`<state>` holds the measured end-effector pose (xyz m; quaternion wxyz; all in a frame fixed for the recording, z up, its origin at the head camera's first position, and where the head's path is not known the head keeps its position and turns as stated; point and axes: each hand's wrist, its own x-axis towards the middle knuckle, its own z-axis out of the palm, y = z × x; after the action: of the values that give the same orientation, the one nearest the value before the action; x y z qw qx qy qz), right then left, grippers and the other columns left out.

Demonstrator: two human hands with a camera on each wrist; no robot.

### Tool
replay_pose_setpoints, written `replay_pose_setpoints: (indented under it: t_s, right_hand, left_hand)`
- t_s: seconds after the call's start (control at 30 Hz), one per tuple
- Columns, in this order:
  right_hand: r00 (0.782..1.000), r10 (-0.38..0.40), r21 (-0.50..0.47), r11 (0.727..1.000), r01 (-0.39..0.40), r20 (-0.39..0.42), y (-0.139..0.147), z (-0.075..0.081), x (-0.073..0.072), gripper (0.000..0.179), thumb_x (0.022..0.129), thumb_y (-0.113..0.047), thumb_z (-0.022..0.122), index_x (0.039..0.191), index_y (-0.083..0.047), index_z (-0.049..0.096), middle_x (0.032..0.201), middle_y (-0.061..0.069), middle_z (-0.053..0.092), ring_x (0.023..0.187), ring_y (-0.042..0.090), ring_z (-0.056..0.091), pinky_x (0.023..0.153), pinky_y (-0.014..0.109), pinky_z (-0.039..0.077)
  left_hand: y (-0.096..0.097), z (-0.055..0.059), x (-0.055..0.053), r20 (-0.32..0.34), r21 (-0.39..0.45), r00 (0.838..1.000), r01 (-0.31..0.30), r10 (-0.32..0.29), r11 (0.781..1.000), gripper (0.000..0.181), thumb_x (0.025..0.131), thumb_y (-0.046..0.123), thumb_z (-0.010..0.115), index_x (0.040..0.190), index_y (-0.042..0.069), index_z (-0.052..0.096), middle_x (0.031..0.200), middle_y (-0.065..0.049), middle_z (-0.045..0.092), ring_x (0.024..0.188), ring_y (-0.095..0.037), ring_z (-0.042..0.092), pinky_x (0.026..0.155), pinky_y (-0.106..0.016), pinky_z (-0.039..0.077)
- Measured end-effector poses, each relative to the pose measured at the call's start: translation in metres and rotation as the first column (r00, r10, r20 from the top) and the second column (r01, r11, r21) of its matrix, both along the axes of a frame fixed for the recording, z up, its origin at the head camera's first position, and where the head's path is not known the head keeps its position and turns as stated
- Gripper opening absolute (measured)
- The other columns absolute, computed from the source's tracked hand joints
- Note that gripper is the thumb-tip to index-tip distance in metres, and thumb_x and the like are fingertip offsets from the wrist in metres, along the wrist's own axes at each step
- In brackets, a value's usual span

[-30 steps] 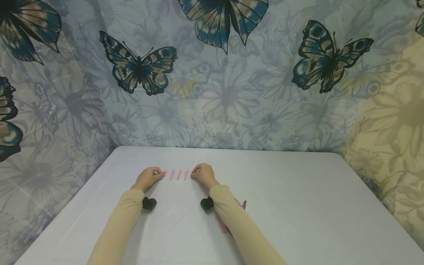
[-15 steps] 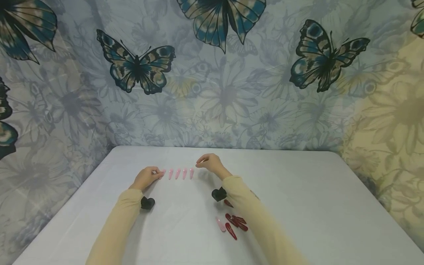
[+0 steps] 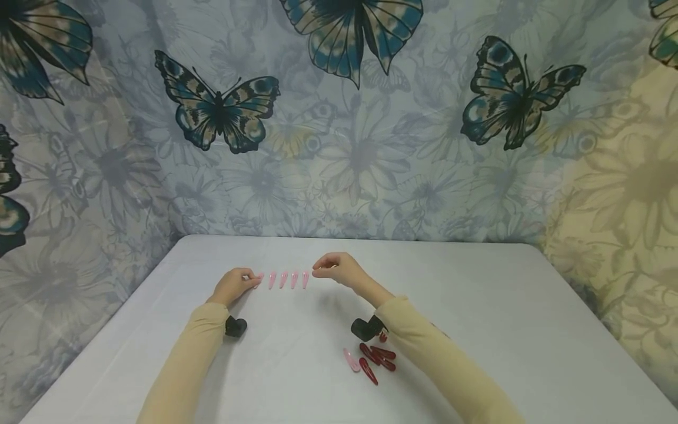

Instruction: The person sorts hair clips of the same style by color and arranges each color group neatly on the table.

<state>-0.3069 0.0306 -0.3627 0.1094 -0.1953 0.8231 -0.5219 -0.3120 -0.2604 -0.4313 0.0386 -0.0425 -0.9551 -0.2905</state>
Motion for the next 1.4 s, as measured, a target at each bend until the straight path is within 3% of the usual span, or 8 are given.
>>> replay_pose_setpoints:
  t_s: [0.3,0.57,0.77,1.17,1.4]
  right_hand:
    - [0.997,0.076,-0.048,0.996,-0.074,0.029,0.017,0.011,0.027,0.019,0.081,-0.020,0.067,0.093,-0.005,0.066,0.083,0.002,0.058,0.070,0.016,0.048,0.060,0.031,0.040]
    - [0.985,0.163,-0.038,0.986,-0.165,-0.062,0.038,0.011,0.051,0.012,0.082,-0.017,0.065,0.090,-0.007,0.066,0.080,0.002,0.058,0.060,0.014,0.044,0.056,0.030,0.038]
    - [0.968,0.209,0.033,0.978,-0.206,-0.136,0.052,0.000,0.064,0.009,0.082,-0.014,0.066,0.088,-0.007,0.066,0.080,-0.002,0.058,0.056,0.011,0.043,0.053,0.024,0.038]
    - [0.937,0.322,0.144,0.942,-0.303,-0.136,0.064,-0.032,0.079,0.007,0.079,-0.004,0.065,0.087,-0.004,0.065,0.075,-0.009,0.060,0.055,0.007,0.043,0.053,0.021,0.037]
    - [0.935,0.340,0.114,0.937,-0.329,-0.099,0.068,-0.038,0.087,0.012,0.077,-0.004,0.069,0.089,-0.004,0.065,0.083,0.002,0.063,0.054,0.005,0.040,0.051,0.019,0.035]
  left_hand:
    - [-0.002,-0.003,-0.001,0.003,0.018,1.000,-0.003,0.003,1.000,0.018,0.083,0.023,0.064,0.071,0.009,0.062,0.057,0.001,0.046,0.055,-0.016,0.038,0.058,-0.032,0.035]
    - [-0.001,-0.002,0.000,-0.017,0.018,1.000,0.002,-0.001,1.000,0.018,0.083,0.023,0.064,0.074,0.008,0.062,0.055,0.002,0.046,0.055,-0.016,0.039,0.061,-0.034,0.037]
    - [-0.001,-0.001,0.002,-0.004,0.026,1.000,0.004,-0.004,1.000,0.018,0.083,0.023,0.064,0.075,0.007,0.062,0.054,0.002,0.045,0.054,-0.016,0.039,0.061,-0.034,0.037]
    - [-0.001,-0.004,0.002,-0.011,0.033,1.000,0.008,-0.008,0.999,0.018,0.084,0.024,0.064,0.076,0.008,0.063,0.053,0.003,0.044,0.054,-0.016,0.038,0.060,-0.033,0.037]
    - [-0.001,-0.002,0.002,-0.025,0.027,1.000,0.011,-0.011,1.000,0.017,0.084,0.024,0.063,0.076,0.008,0.063,0.051,0.004,0.040,0.052,-0.015,0.036,0.057,-0.032,0.035]
